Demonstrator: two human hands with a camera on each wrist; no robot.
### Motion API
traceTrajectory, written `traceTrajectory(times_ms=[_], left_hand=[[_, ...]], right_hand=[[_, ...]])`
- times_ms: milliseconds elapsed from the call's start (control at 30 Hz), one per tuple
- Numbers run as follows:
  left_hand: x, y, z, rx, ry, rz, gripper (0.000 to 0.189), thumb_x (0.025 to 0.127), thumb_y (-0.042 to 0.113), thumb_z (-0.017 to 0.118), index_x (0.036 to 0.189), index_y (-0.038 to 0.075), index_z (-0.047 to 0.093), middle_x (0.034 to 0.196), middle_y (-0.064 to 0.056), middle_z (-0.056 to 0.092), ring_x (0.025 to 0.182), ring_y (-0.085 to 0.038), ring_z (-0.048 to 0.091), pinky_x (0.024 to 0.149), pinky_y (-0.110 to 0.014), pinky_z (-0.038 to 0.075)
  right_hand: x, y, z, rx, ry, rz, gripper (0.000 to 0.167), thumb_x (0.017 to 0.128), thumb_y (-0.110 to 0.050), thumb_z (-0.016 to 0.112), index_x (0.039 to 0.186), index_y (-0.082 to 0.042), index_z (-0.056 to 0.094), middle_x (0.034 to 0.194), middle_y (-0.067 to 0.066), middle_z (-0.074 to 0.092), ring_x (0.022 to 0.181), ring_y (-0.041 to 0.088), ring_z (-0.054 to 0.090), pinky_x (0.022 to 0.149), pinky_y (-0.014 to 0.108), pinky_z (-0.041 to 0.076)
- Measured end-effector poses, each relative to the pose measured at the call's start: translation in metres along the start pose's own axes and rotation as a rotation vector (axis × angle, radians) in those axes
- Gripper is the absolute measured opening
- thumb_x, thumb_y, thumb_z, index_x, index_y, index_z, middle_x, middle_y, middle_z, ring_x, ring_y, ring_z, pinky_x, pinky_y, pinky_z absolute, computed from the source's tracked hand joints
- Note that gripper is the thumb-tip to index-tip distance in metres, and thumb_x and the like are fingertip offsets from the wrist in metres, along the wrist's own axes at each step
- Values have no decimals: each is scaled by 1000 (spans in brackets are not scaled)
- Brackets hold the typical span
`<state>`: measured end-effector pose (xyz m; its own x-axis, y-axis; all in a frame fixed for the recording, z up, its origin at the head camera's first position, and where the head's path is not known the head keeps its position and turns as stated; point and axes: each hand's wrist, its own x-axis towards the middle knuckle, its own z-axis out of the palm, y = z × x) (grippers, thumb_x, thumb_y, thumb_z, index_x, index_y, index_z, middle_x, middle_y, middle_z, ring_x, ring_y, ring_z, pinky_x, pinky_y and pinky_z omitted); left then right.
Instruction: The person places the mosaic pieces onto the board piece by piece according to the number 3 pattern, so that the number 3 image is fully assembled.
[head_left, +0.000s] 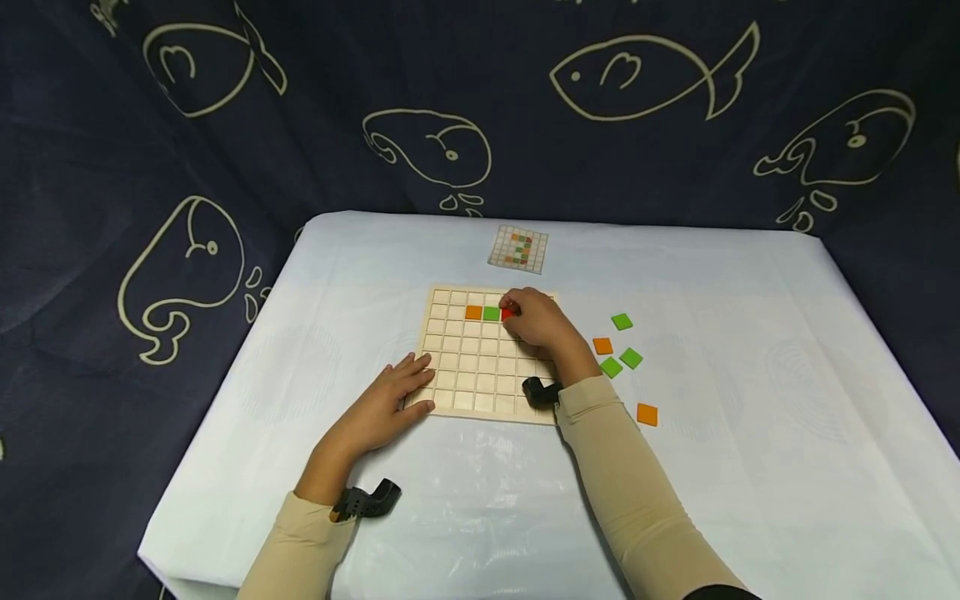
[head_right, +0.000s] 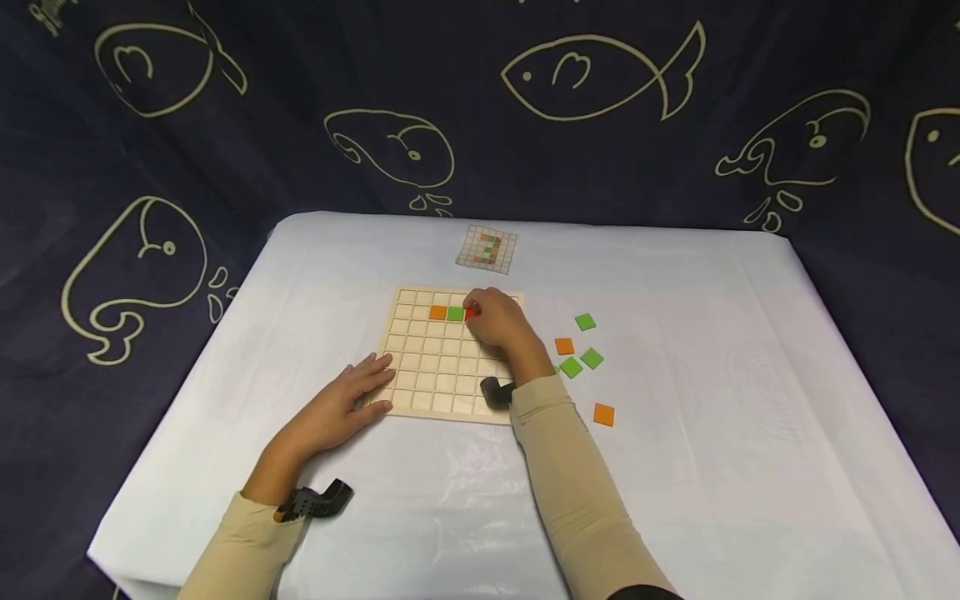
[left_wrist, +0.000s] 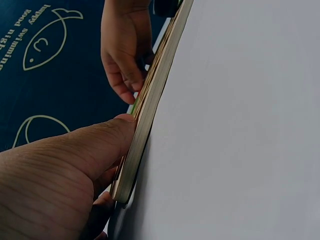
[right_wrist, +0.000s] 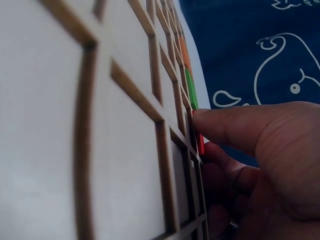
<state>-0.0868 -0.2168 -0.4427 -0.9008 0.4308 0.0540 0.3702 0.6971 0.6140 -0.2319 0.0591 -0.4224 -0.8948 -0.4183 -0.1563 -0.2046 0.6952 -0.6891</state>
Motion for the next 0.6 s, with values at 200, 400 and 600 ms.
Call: traceTrajectory(times_ms=[200,400,600], left_hand=[[0,0,3,-2,4,4,55,95,25,69,141,-2,53,156,-14,37,146,-35,25,116,-60,15],[-1,1,2,8,6,11,55,96,24,68,141,-3,53,155,-14,37,146,-35,26,116,-61,16],[0,0,1,20,6,17,55,96,24,68,141,-3,53,155,-14,37,146,-36,26,115,-62,16]], right_hand=[[-2,4,-1,41,-12,-36,30,95,-9,58,125,-7,61,117,12,58,104,28,54,93,43,45],[-9,6,-9,64,-26,-97,33,99,-11,57,131,-5,59,118,12,59,105,27,55,91,43,47],[-24,9,-23,106,-5,-133,33,101,-12,56,133,-4,57,124,13,59,111,29,56,89,44,49]])
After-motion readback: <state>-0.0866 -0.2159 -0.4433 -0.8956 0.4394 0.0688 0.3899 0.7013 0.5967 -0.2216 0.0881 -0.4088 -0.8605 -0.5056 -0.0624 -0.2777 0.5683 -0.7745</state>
